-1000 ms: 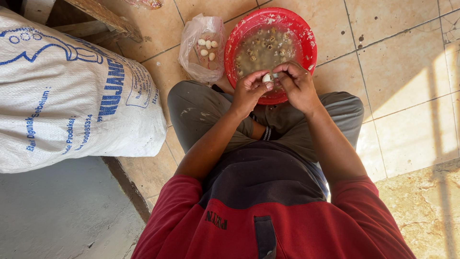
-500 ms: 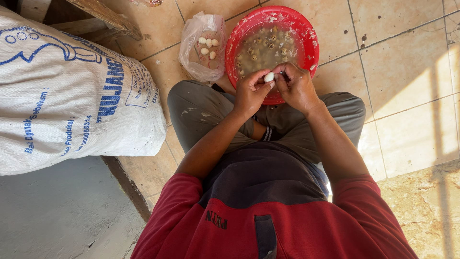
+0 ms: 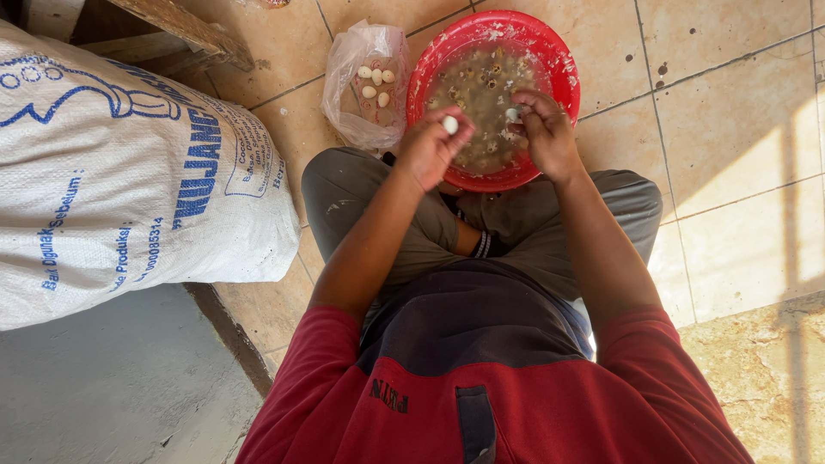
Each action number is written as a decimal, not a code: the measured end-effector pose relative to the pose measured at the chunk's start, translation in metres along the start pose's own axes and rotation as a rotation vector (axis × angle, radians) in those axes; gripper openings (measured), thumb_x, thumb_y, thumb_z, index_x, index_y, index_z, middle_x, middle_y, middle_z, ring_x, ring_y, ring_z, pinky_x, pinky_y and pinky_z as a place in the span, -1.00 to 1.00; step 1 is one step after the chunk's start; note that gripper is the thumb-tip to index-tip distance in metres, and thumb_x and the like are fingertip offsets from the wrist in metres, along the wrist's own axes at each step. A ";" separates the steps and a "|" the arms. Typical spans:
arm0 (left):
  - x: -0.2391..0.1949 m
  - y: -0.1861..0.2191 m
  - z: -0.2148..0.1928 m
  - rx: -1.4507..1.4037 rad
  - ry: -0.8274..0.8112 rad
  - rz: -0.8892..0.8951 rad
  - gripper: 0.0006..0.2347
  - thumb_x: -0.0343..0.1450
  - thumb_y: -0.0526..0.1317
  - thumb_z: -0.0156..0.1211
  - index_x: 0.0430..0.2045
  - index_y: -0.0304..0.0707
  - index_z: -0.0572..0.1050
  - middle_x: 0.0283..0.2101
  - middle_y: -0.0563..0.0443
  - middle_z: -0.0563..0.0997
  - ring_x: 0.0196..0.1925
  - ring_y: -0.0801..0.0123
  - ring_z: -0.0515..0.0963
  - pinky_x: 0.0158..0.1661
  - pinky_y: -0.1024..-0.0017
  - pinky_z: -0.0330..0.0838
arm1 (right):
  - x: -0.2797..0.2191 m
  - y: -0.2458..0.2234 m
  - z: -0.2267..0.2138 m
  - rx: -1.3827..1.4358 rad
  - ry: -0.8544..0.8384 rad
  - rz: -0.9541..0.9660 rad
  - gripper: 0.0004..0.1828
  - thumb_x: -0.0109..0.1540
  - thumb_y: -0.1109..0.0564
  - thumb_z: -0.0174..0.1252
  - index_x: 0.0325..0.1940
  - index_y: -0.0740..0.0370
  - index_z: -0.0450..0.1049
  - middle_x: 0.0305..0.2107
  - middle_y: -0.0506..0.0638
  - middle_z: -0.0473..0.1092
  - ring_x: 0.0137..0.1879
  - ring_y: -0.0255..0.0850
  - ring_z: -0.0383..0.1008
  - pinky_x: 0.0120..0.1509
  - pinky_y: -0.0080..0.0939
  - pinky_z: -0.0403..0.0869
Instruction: The person sits on the floor and peels small eggs by hand. They retrieve eggs from a red basin filled with water, remove the shells, and place the peeled eggs into a plastic bag on the floor.
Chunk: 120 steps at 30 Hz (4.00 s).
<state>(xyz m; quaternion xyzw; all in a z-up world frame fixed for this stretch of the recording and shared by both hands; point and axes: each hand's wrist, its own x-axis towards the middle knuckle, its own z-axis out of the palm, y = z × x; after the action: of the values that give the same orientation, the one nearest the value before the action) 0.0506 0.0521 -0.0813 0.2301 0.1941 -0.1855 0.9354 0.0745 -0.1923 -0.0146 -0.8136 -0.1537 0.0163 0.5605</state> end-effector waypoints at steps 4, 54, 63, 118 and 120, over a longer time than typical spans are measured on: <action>0.051 0.053 -0.056 -0.027 0.443 0.126 -0.68 0.45 -0.34 0.11 0.10 -0.44 0.38 -0.06 -0.24 0.47 -0.09 0.08 0.55 0.07 0.10 0.60 | 0.002 0.036 0.012 -0.529 -0.141 -0.002 -0.65 0.26 0.24 0.13 0.15 0.23 0.51 0.01 0.32 0.44 0.08 0.29 0.49 0.14 0.10 0.49; -0.037 -0.039 -0.012 0.803 -0.020 0.456 -0.82 0.58 -0.24 0.12 -0.02 -0.37 0.49 -0.04 -0.01 0.62 0.05 0.39 0.63 0.02 0.46 0.56 | -0.072 0.007 0.065 -0.617 -0.439 0.100 -0.64 0.31 0.03 0.06 0.18 0.12 0.45 -0.10 0.20 0.52 0.09 0.16 0.48 0.16 0.19 0.39; -0.029 -0.040 -0.015 0.815 0.008 0.444 -0.82 0.57 -0.24 0.11 -0.03 -0.37 0.50 -0.04 0.01 0.62 0.02 0.41 0.62 -0.02 0.50 0.52 | -0.067 0.004 0.071 -0.717 -0.498 0.064 -0.64 0.36 -0.11 0.09 0.11 0.12 0.49 0.01 0.17 0.46 0.18 0.17 0.41 0.26 0.18 0.33; -0.061 -0.030 0.102 0.840 -0.192 0.524 -0.72 0.54 -0.38 0.22 0.16 -0.41 0.48 0.05 -0.04 0.59 0.08 0.39 0.62 0.12 0.43 0.56 | -0.042 -0.059 0.018 0.780 0.163 0.314 -0.86 0.47 0.22 0.12 0.09 0.25 0.52 -0.16 -0.04 0.52 -0.12 -0.36 0.48 0.00 -0.33 0.50; -0.066 -0.030 0.104 0.809 -0.198 0.502 -0.73 0.54 -0.37 0.22 0.13 -0.41 0.48 0.04 -0.03 0.61 0.07 0.40 0.64 0.11 0.45 0.58 | -0.043 -0.070 0.014 0.554 0.177 0.253 -0.85 0.45 0.24 0.13 0.10 0.27 0.53 -0.16 -0.04 0.54 -0.12 -0.37 0.51 0.02 -0.33 0.52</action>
<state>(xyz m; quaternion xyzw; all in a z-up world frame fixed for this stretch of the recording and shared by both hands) 0.0097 -0.0078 0.0223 0.5961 -0.0448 -0.0357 0.8009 0.0143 -0.1684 0.0380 -0.6409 0.0084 0.0564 0.7655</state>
